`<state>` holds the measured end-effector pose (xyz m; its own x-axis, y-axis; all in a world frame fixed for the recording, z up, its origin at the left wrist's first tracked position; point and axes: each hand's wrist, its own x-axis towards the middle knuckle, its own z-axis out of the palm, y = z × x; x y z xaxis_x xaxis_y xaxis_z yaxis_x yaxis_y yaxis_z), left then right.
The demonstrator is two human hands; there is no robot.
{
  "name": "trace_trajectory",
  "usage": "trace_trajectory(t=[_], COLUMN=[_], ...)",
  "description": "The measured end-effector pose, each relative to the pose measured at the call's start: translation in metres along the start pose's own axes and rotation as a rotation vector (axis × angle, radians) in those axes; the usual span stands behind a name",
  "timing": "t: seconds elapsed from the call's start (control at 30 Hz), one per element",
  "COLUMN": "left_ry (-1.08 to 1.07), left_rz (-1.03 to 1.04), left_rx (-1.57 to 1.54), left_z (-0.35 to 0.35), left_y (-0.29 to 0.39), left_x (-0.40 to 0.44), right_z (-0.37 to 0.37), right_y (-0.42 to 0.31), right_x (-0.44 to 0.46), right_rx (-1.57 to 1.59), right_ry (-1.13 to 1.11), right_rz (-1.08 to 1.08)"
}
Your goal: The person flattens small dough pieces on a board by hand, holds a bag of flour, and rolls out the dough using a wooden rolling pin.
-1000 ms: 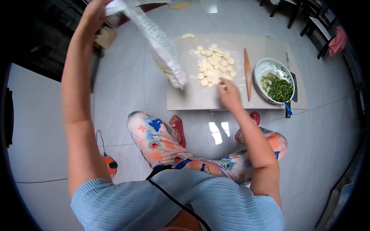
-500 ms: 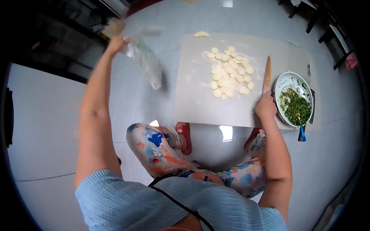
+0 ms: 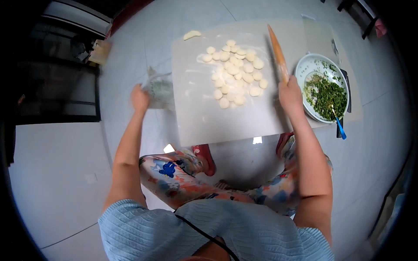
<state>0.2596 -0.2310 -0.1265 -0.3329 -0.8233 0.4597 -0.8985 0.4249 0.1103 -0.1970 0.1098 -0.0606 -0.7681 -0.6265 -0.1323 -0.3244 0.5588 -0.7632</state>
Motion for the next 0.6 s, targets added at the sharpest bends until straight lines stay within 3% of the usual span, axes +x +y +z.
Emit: trace_trajectory(t=[0.1, 0.17, 0.27, 0.33, 0.6], left_ry=[-0.063, -0.152, -0.223, -0.314, -0.344], left_rz=[0.484, 0.639, 0.645, 0.585, 0.529], left_rx=[-0.414, -0.551, -0.668, -0.492, -0.419], left_z=[-0.045, -0.047, -0.047, -0.05, -0.056], left_y=[0.139, 0.213, 0.28, 0.301, 0.299], left_x=[-0.007, -0.028, -0.051, -0.056, -0.066], right_z=[0.001, 0.002, 0.0, -0.004, 0.003], right_y=[-0.009, -0.01, -0.016, -0.019, 0.004], right_x=[-0.002, -0.002, -0.009, -0.016, -0.025], right_rx=[0.077, 0.112, 0.106, 0.106, -0.183], right_ry=[-0.026, -0.024, -0.015, -0.071, -0.134], right_rz=[0.009, -0.005, -0.049, -0.026, 0.013])
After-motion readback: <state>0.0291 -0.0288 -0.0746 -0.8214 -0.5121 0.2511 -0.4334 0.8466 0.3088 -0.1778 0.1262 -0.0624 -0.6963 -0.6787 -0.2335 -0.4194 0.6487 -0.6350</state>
